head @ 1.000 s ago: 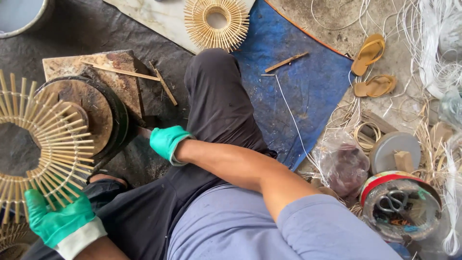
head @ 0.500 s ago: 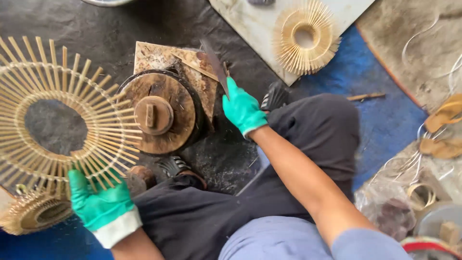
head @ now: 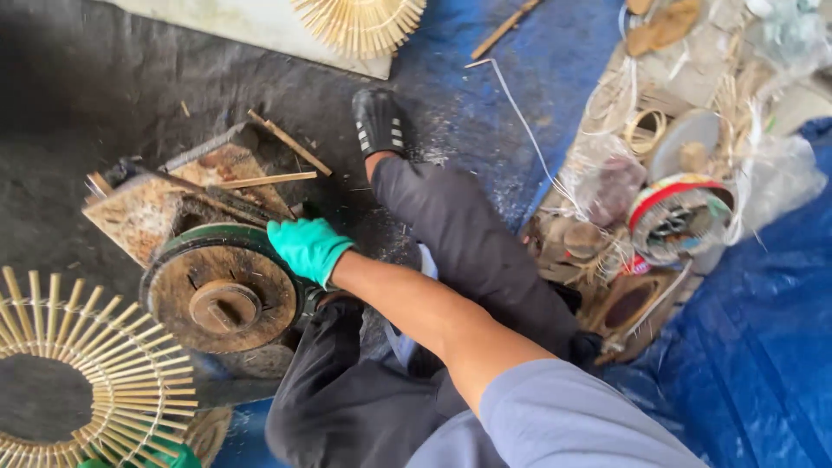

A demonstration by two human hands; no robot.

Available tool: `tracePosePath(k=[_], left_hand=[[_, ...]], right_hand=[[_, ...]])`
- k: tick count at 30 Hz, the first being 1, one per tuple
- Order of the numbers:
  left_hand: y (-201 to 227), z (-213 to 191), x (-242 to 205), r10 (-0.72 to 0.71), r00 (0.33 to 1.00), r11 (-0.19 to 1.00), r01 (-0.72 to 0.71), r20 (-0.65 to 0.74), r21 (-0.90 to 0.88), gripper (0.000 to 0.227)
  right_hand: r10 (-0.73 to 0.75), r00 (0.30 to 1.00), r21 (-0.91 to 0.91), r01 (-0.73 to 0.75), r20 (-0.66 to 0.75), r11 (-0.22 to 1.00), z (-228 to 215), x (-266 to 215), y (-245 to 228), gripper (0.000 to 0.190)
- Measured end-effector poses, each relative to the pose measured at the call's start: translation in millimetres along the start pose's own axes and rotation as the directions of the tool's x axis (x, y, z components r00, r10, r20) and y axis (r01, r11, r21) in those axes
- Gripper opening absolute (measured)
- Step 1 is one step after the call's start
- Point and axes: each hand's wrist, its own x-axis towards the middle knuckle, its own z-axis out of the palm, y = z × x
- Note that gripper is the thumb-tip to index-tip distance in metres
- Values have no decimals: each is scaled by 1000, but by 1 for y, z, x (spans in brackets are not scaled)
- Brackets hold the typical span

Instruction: The recorder is assembling and finishing bamboo lampshades, using pliers and a metal file to shape the bamboo strips.

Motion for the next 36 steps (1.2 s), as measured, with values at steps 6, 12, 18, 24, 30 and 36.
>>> tracePosePath(k=[6, 12, 18, 24, 30, 36], left_hand=[[-43, 149, -125, -36, 997, 998, 33, 63, 45, 26], [-75, 203, -147, 93, 977, 992, -74, 191, -101, 27], [-112, 188, -97, 188, 950, 953, -114, 250, -282, 28], [-173, 280, -112, 21, 878, 1000, -22, 479, -3, 15], [-250, 413, -140, 69, 664, 987, -154, 745, 46, 29], [-330, 546, -167, -112, 612, 992, 29, 783, 119, 30]], right_hand=[[-263, 959, 806, 72, 107, 587, -208, -65, -48, 40], [-322, 940, 991, -88, 117, 103, -372, -81, -38, 70], [-177, 973, 926, 72, -147, -370, -514, -139, 24, 70], [172, 950, 941, 209, -259, 264, -513, -175, 95, 60], [604, 789, 911, 322, -108, -258, -565, -178, 215, 26], [713, 681, 882, 425, -165, -202, -649, -193, 360, 25]])
